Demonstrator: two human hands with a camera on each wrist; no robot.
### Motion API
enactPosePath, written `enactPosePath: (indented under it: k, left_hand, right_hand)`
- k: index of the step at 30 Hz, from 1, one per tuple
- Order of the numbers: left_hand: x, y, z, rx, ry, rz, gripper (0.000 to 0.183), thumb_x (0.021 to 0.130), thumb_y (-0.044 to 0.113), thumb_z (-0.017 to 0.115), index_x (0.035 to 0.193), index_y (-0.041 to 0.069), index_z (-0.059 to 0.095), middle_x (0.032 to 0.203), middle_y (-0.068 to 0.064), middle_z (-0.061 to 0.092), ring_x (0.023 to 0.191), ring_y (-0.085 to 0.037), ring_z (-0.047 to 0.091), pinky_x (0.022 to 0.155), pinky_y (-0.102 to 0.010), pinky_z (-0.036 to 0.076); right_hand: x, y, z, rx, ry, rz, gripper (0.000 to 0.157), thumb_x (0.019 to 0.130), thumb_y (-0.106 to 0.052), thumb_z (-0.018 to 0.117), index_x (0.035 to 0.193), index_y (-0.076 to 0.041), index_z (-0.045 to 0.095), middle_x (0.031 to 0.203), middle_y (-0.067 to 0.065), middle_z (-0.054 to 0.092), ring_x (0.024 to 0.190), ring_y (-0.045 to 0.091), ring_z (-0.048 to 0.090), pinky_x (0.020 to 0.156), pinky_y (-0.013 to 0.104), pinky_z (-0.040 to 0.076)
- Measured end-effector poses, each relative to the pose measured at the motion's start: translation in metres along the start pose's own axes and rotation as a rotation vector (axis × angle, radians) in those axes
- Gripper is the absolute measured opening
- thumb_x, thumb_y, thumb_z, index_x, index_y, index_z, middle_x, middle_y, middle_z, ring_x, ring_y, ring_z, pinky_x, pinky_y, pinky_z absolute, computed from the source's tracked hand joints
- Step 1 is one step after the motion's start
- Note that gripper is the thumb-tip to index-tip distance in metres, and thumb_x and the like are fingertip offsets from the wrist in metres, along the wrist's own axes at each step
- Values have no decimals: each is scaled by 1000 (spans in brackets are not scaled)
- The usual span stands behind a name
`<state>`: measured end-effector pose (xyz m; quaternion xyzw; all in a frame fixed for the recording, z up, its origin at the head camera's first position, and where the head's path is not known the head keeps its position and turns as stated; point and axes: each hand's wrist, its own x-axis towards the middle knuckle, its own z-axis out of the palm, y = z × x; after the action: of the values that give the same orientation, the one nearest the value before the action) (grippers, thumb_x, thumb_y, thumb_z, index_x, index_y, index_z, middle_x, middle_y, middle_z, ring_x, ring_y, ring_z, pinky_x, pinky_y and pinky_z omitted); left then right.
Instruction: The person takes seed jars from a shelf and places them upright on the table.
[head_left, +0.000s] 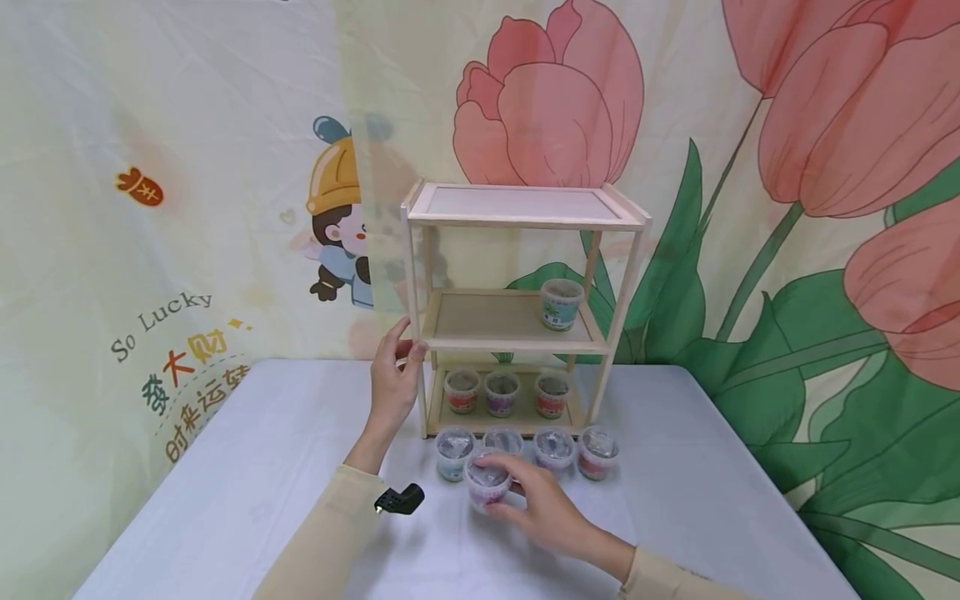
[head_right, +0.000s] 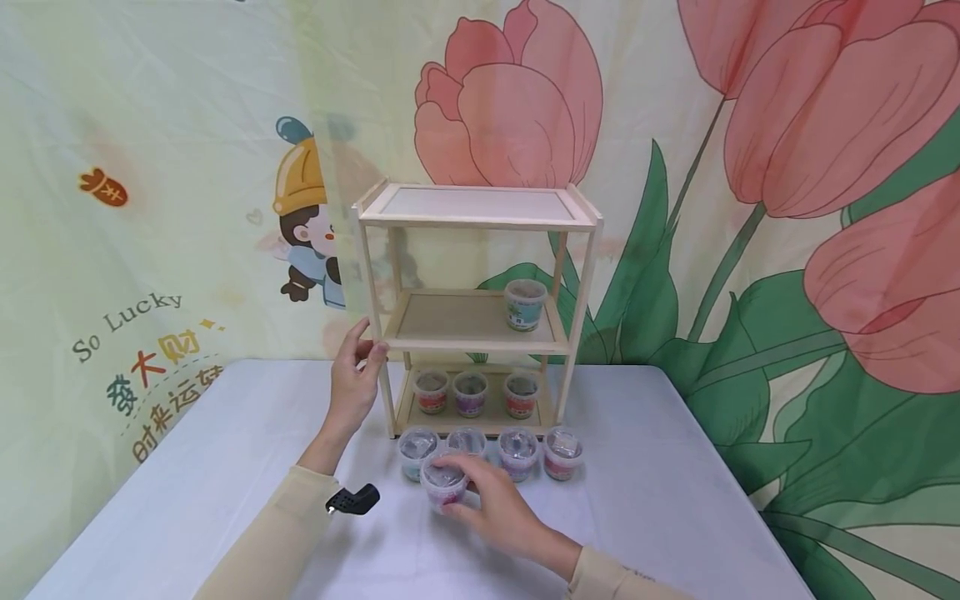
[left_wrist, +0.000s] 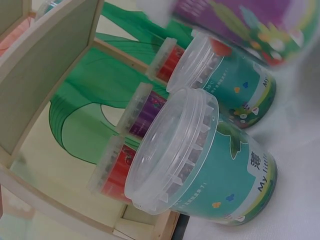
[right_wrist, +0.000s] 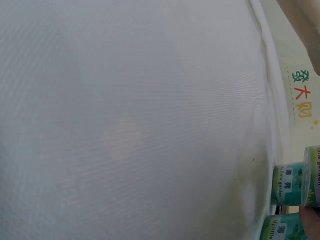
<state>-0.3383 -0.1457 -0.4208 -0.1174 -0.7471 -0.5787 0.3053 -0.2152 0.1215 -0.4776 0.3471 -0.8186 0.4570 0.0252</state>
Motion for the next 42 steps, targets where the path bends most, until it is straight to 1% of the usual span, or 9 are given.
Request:
enactPosePath:
  k: [4, 8, 11, 20, 29, 32, 35, 39, 42]
  left_hand:
    - [0, 0, 0, 0, -3, 2, 53, 108, 27, 65, 158, 19, 50, 123, -15, 62, 111, -27, 62, 95, -51, 54]
    - [0, 0, 0, -5, -2, 2, 52, 108, 26, 65, 158, 19, 50, 123, -16, 62, 111, -27, 61, 95, -55, 53]
    - [0, 1, 0, -3, 1, 1, 52, 108, 25, 65, 157, 19, 50, 122, -16, 62, 110, -27, 61, 94, -55, 52]
    - [0, 0, 1, 9, 8, 9, 52, 108, 24, 65, 157, 18, 51, 122, -16, 62, 108, -25, 62, 89, -45, 53]
    - [0, -1, 0, 15, 9, 9, 52, 108, 25, 65, 157, 18, 51, 120, -15, 62, 107, -23, 62, 90, -41, 53]
    - [1, 0, 1, 19, 11, 6, 51, 108, 25, 65, 157, 19, 51, 120, -14, 63, 107, -23, 62, 89, -41, 53]
    - [1, 0, 1, 17, 10, 4, 51, 108, 25, 65, 157, 19, 51, 121, -14, 63, 107, -24, 62, 90, -44, 54]
    - [0, 0, 0, 9, 1, -1, 52, 108, 26, 65, 157, 19, 50, 121, -14, 62, 108, -25, 62, 92, -48, 54]
    - [0, 0, 0, 6, -3, -6, 52, 108, 26, 64, 158, 19, 50, 122, -15, 62, 109, -25, 61, 92, -48, 53]
  right_hand:
    - [-2, 7, 5, 36, -18, 26, 59, 92, -6, 83, 145, -20, 60, 148, 3, 62, 137, 27, 59, 104, 33, 54]
    - [-2, 12, 10, 41, -41, 34, 60, 91, -4, 83, 144, -21, 61, 148, 2, 62, 137, 26, 59, 104, 33, 54]
    - [-1, 14, 12, 36, -47, 41, 61, 90, -4, 83, 144, -22, 61, 147, 1, 62, 136, 25, 59, 106, 33, 53]
    - [3, 18, 18, -50, -42, 47, 63, 89, -4, 85, 143, -27, 61, 145, -7, 63, 136, 19, 60, 110, 35, 50]
    - [4, 23, 24, -64, -38, 67, 63, 90, -5, 85, 143, -27, 59, 144, -8, 63, 137, 19, 59, 113, 38, 48]
    - [4, 21, 20, -69, -72, 87, 63, 91, -7, 85, 143, -28, 56, 146, -7, 61, 138, 18, 58, 113, 38, 48]
    - [4, 17, 13, -57, -137, 96, 66, 91, -7, 84, 146, -28, 53, 150, -5, 58, 141, 20, 55, 114, 39, 47]
    - [2, 13, 0, -27, -226, 95, 75, 91, -4, 84, 154, -27, 49, 158, -2, 52, 147, 27, 49, 114, 46, 47]
    - [-2, 11, -10, 6, -272, 109, 80, 92, -2, 82, 159, -26, 46, 163, -1, 47, 149, 29, 46, 115, 48, 46]
